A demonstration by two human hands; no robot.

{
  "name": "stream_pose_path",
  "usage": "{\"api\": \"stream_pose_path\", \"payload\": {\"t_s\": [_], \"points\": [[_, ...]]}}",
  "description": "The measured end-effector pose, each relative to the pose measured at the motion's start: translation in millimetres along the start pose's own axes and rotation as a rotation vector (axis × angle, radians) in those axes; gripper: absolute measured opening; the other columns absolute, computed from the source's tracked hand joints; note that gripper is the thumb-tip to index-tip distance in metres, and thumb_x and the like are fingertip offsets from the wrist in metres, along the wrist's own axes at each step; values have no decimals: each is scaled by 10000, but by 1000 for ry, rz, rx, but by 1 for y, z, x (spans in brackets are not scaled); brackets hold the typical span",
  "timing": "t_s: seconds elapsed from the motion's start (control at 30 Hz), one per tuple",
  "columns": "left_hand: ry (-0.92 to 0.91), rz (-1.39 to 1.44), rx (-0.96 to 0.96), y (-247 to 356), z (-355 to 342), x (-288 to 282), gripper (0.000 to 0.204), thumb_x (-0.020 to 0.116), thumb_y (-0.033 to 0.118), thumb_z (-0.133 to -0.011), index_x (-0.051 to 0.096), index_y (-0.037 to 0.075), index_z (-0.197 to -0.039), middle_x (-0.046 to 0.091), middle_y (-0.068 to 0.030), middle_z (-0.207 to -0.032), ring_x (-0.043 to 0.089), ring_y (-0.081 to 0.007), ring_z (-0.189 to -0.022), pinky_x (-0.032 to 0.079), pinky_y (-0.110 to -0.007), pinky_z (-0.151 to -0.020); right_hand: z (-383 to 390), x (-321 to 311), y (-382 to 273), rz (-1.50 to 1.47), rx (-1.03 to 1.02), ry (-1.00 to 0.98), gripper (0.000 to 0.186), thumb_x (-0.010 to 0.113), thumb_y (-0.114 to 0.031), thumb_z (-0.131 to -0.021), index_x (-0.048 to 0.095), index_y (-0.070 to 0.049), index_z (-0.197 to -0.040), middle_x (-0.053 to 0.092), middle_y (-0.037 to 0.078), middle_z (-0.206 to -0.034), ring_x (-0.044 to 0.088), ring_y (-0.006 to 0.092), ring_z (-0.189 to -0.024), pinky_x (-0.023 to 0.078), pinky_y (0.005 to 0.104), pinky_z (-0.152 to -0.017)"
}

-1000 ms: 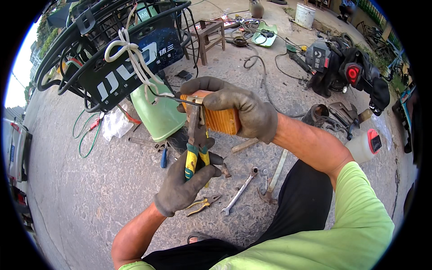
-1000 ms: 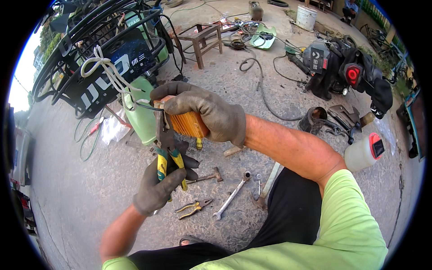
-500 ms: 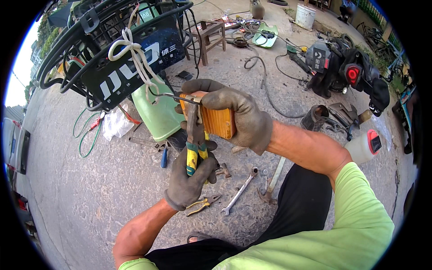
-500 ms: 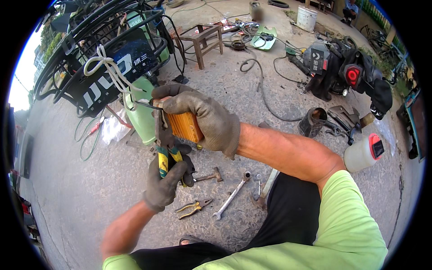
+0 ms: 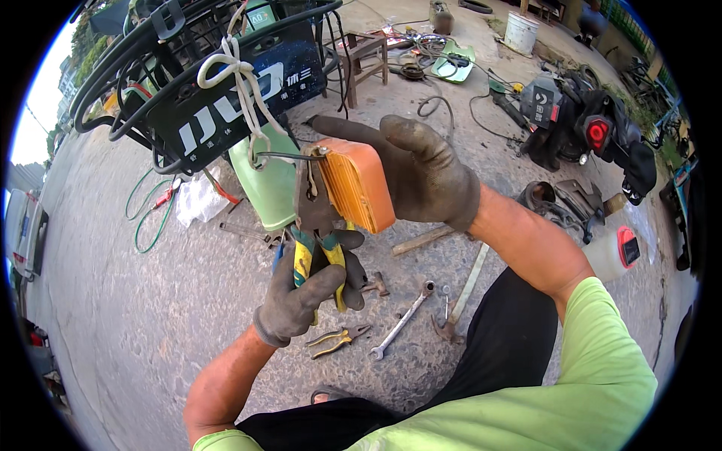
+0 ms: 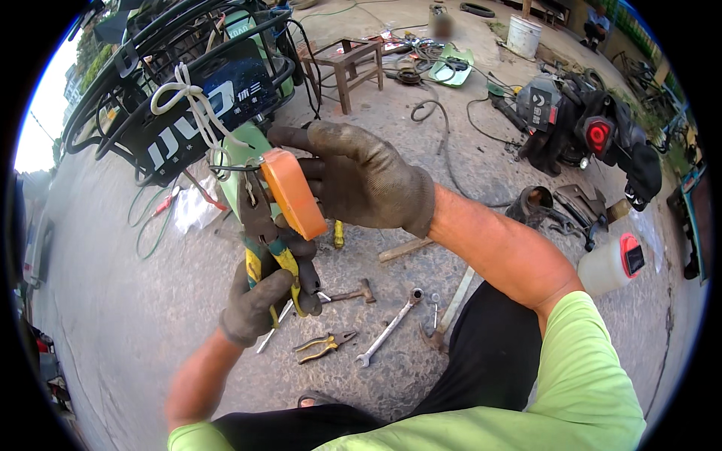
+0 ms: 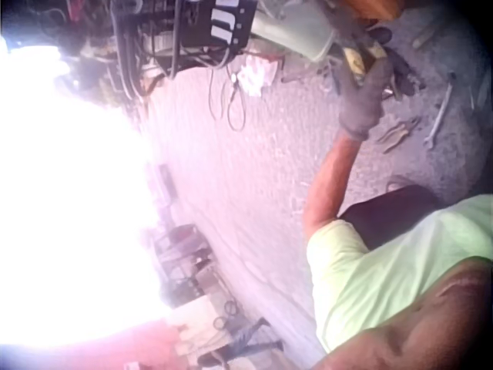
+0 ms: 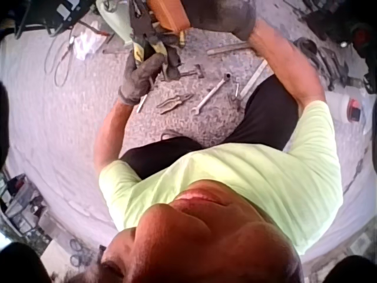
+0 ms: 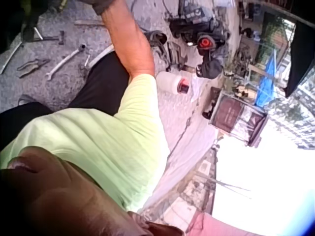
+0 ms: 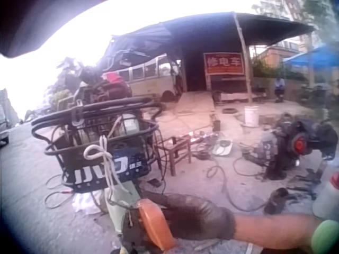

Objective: The person disassembles an orange LED light fixture using pliers and a screwdriver, removes the cover, and manipulates internal components. The person then reassembles the fixture and secures the cover.

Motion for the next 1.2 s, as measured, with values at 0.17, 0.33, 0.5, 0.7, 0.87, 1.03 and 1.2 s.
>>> {"api": "stream_pose_path", "payload": {"t_s": [0.17, 0.33, 0.5, 0.7, 0.87, 1.03, 1.2], "points": [[-57, 53, -96, 9, 2, -5, 570, 656, 283, -945, 478, -27, -1390, 688, -197, -1039, 718, -272, -889, 597, -391, -795, 4, -16, 14, 49, 80, 55, 443, 560, -264, -1056, 522, -20, -1423, 648, 111, -1326, 651, 246, -1192, 532, 468, -1037], [26, -79, -45, 1, 6, -22, 754, 692, 444, -907, 442, -24, -1443, 663, -215, -1159, 689, -326, -1066, 561, -464, -943, -6, -10, 12, 120, 4, 203, 406, 624, -183, -1029, 524, 0, -1377, 668, 102, -1237, 674, 196, -1138, 594, 354, -938], [-10, -104, -118, -28, 12, -48, 494, 624, 234, -1034, 490, 9, -1453, 669, -130, -1261, 658, -215, -1115, 520, -400, -1017, -15, -14, 14, 110, -39, 192, 414, 629, -210, -1030, 511, -34, -1387, 645, 91, -1259, 669, 191, -1147, 607, 367, -952], [42, -772, -542, -125, 25, -93, 398, 693, 351, -990, 681, 33, -1230, 743, -121, -1027, 675, -180, -921, 536, -351, -828, -43, 0, 8, 199, -104, 50, 409, 607, -213, -1041, 497, -55, -1402, 623, 82, -1298, 643, 204, -1211, 570, 403, -1065], [-254, -1115, -657, -180, 53, -107, 554, 636, 510, -955, 672, 62, -1278, 722, -210, -1165, 692, -355, -1068, 522, -430, -939, -51, 5, 6, 304, -226, 122, 386, 646, -183, -1021, 526, -55, -1364, 634, 78, -1240, 665, 174, -1148, 611, 346, -978], [-132, -981, -594, -169, 39, -119, 540, 649, 480, -951, 673, 62, -1293, 724, -212, -1168, 696, -361, -1073, 533, -408, -938, -55, 15, 4, 453, -352, 219, 377, 675, -189, -1008, 553, -45, -1335, 660, 83, -1181, 682, 157, -1078, 622, 304, -912], [-55, -1010, -578, -162, 25, -132, 529, 652, 448, -976, 660, 37, -1308, 706, -215, -1231, 692, -326, -1101, 526, -386, -974, -64, 17, 4, 616, -429, 287, 411, 717, -215, -985, 576, -24, -1321, 672, 98, -1186, 672, 157, -1073, 613, 299, -905]]}}
Point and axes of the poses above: each hand's wrist, its own z-axis away from the middle knuckle, its own x-axis out of the palm, y = z × x, the point moved 2 cm from there along -z, towards the middle knuckle
